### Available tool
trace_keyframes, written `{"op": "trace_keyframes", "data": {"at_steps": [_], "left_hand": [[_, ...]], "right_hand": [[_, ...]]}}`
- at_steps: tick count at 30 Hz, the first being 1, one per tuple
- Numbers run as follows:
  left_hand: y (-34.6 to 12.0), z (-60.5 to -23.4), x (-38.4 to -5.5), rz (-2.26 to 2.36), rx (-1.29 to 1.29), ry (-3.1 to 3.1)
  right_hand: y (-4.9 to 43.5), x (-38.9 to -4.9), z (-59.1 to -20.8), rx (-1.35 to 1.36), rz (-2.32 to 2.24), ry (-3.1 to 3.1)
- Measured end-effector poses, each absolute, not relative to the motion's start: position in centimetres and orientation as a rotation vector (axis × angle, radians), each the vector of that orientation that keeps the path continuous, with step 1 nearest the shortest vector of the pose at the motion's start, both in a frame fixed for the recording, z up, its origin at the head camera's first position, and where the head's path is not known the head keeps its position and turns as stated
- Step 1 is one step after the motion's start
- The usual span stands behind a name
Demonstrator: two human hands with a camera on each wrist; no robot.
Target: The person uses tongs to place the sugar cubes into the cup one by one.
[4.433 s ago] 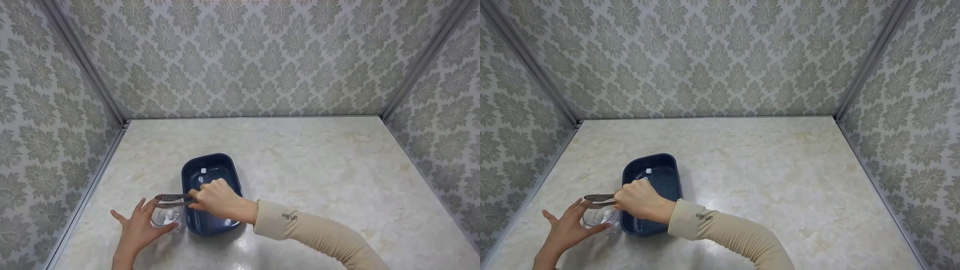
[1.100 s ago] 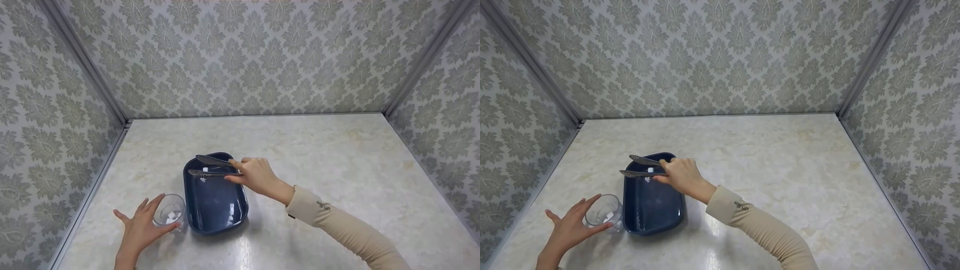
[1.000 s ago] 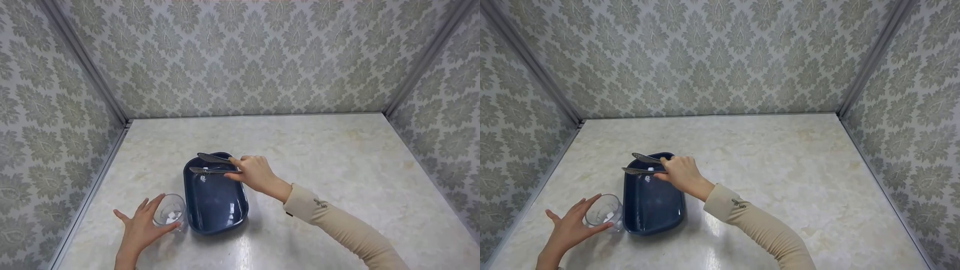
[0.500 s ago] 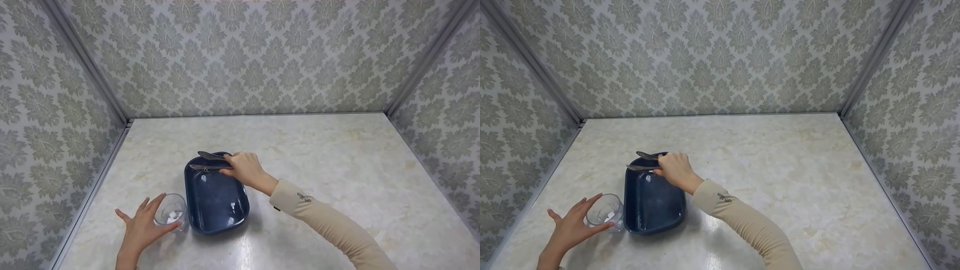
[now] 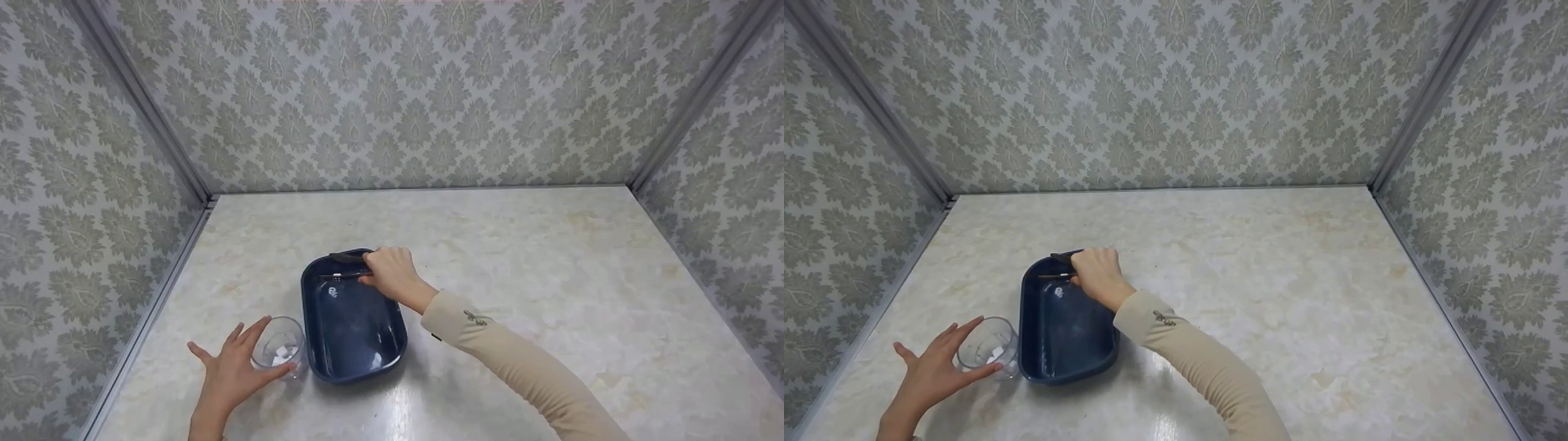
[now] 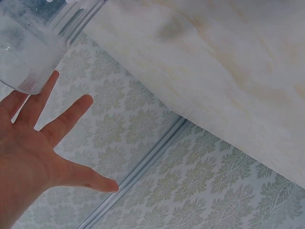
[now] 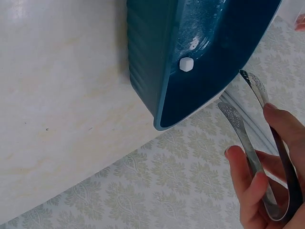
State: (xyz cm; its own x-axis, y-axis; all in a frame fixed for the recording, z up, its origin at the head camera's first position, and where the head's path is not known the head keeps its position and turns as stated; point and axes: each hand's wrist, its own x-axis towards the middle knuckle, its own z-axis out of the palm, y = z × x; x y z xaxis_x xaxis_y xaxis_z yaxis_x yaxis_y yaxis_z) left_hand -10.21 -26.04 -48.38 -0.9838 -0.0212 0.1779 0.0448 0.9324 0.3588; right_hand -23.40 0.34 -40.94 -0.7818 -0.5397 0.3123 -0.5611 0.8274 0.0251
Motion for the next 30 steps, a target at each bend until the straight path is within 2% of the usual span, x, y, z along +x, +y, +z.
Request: {"op": "trace_keyframes", "data": {"at_steps": [14,30], "left_hand": [[-26.1,-48.3,-10.2,-0.533,-0.020,-2.917],[-26.0,-48.3,-10.2,-0.551,-0.020,-2.923]], "right_hand": [[-1.2,-24.8,-43.1,0.760,-0.047,-2.704],[-2.2,-25.1,-44.4,0.799,-0.086,-2.696]]}}
